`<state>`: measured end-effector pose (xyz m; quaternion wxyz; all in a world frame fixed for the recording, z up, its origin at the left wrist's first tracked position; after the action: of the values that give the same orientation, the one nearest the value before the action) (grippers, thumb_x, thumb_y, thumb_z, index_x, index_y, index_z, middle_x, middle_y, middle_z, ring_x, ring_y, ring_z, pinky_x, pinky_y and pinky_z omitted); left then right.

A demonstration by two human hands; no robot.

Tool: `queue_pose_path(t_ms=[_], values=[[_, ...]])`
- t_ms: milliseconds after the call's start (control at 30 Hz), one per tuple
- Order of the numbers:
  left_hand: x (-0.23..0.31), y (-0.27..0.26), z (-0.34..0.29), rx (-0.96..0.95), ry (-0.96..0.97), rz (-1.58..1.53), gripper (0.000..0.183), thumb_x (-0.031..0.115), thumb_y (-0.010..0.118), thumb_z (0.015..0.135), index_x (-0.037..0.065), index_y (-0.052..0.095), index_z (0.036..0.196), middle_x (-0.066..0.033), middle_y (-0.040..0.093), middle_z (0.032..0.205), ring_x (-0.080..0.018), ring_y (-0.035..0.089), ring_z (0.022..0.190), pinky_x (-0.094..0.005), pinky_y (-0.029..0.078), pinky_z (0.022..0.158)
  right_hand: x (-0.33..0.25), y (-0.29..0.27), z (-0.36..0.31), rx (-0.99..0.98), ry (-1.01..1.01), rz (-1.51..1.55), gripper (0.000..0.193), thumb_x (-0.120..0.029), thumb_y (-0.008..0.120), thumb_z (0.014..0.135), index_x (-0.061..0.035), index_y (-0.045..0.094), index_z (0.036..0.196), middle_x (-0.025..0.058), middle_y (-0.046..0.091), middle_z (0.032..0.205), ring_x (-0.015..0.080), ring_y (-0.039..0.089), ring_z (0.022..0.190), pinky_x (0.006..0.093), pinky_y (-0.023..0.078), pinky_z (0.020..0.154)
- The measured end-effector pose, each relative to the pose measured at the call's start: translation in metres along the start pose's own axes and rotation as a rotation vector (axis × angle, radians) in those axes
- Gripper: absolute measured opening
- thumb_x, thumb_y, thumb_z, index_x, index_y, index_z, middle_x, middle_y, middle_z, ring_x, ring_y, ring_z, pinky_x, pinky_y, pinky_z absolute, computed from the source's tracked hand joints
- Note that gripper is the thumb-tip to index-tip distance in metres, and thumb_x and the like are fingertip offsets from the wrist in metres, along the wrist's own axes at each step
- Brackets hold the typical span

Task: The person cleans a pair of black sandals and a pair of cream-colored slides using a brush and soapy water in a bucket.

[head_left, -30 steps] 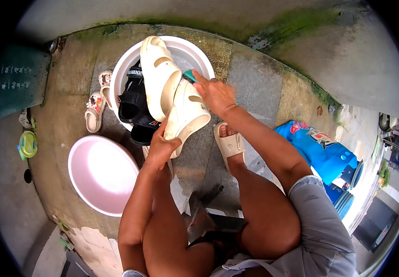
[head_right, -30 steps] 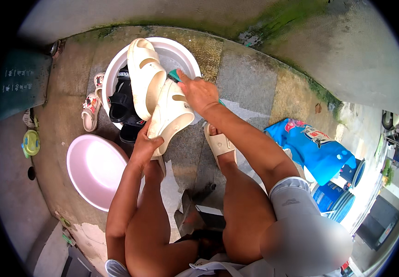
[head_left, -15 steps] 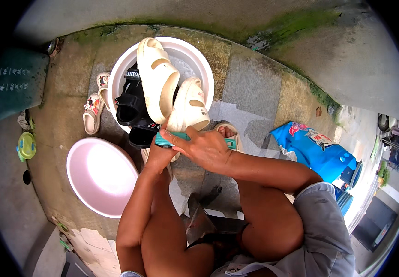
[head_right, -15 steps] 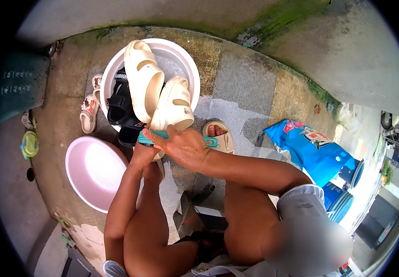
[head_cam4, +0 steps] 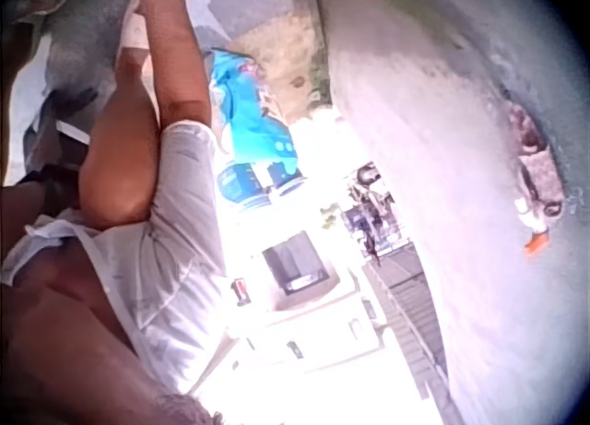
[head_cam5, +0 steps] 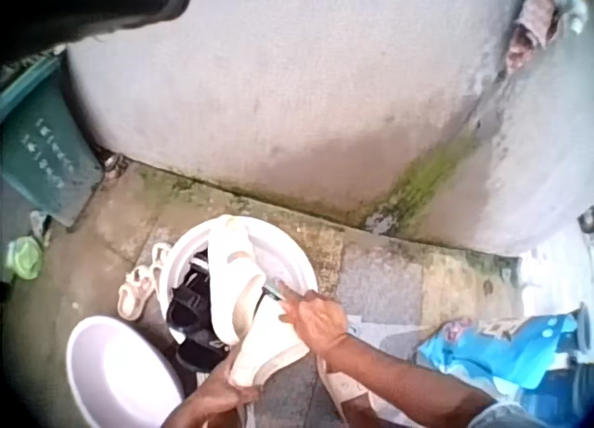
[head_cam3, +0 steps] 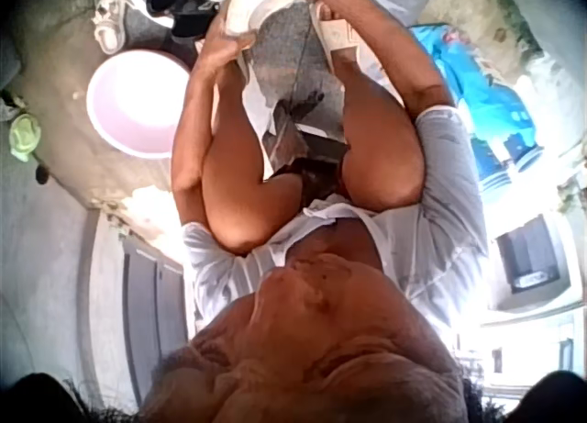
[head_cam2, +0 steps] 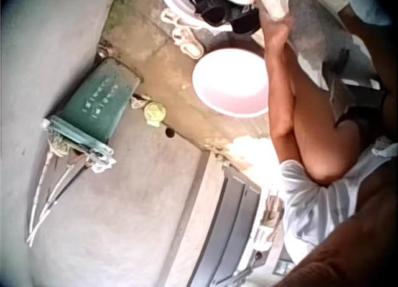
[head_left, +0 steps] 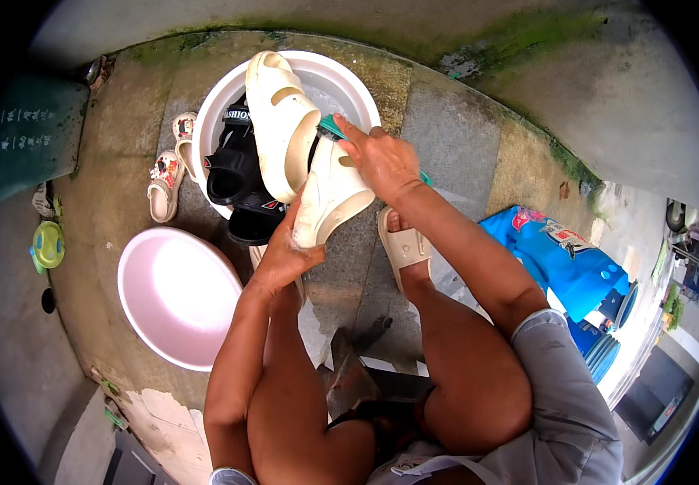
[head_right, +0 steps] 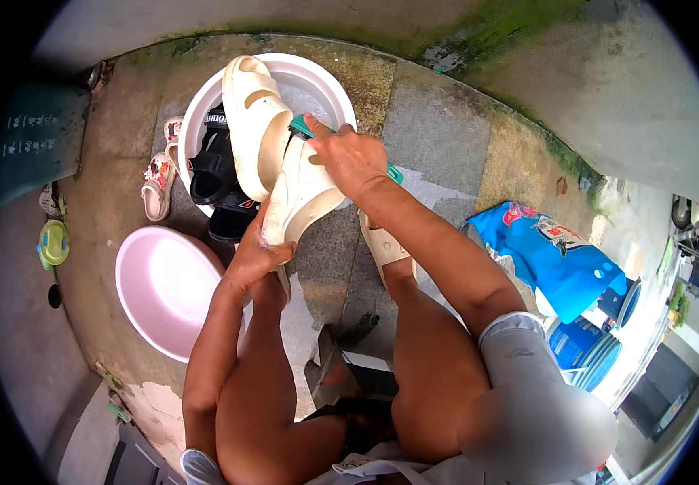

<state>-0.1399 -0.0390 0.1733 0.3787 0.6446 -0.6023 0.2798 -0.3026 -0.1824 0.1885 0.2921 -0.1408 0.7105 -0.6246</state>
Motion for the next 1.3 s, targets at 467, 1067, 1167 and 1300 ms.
queue_pose_path(t_ms=[467, 1067, 1167, 1300], values=[[-0.018, -0.020, -0.006, 0.100, -0.007, -0.065, 0.074, -0.003, 0.056, 0.072, 0.003, 0.045, 0.145, -0.0024, 0.058, 0.119, -0.0123, 0.055, 0.104, -0.0209, 0.043, 0.088, -0.038, 0.005, -0.050, 0.027, -0.227, 0.046, 0.059, -0.043, 0.067, 0.090, -0.0364, 0.049, 0.146, 0.0083, 0.061, 0.076, 0.0245, 0.066, 0.056, 0.0371, 0.050, 0.044], [-0.038, -0.028, -0.003, 0.112, -0.063, -0.126, 0.075, 0.000, 0.059, 0.073, 0.002, 0.043, 0.146, -0.0065, 0.058, 0.127, -0.0170, 0.055, 0.112, -0.0257, 0.041, 0.097, -0.026, 0.011, -0.029, -0.001, -0.109, 0.097, 0.051, -0.041, 0.066, 0.091, -0.0358, 0.055, 0.141, 0.0079, 0.064, 0.077, 0.0264, 0.064, 0.054, 0.0383, 0.052, 0.048], [-0.034, -0.027, -0.007, 0.109, -0.097, -0.127, 0.076, 0.000, 0.060, 0.072, 0.001, 0.043, 0.146, -0.0070, 0.058, 0.126, -0.0176, 0.054, 0.114, -0.0264, 0.041, 0.099, -0.038, 0.002, -0.051, 0.078, -0.290, 0.082, 0.052, -0.044, 0.067, 0.090, -0.0371, 0.056, 0.140, 0.0078, 0.062, 0.075, 0.0259, 0.064, 0.055, 0.0368, 0.052, 0.048], [-0.025, -0.020, -0.003, 0.085, -0.046, -0.108, 0.078, -0.001, 0.060, 0.072, 0.002, 0.041, 0.148, -0.0084, 0.056, 0.132, -0.0180, 0.052, 0.121, -0.0260, 0.039, 0.103, 0.027, 0.021, 0.015, -0.038, 0.226, 0.361, 0.046, -0.039, 0.062, 0.095, -0.0224, 0.058, 0.138, 0.0158, 0.070, 0.088, 0.0304, 0.069, 0.071, 0.0413, 0.056, 0.066]])
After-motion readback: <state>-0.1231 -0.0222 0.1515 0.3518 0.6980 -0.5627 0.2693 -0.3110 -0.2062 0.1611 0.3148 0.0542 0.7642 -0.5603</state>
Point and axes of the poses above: each hand's wrist, its own z-axis towards the middle knuckle, its own y-axis out of the palm, x = y × z, the point moved 1 cm from there along z, towards the middle knuckle
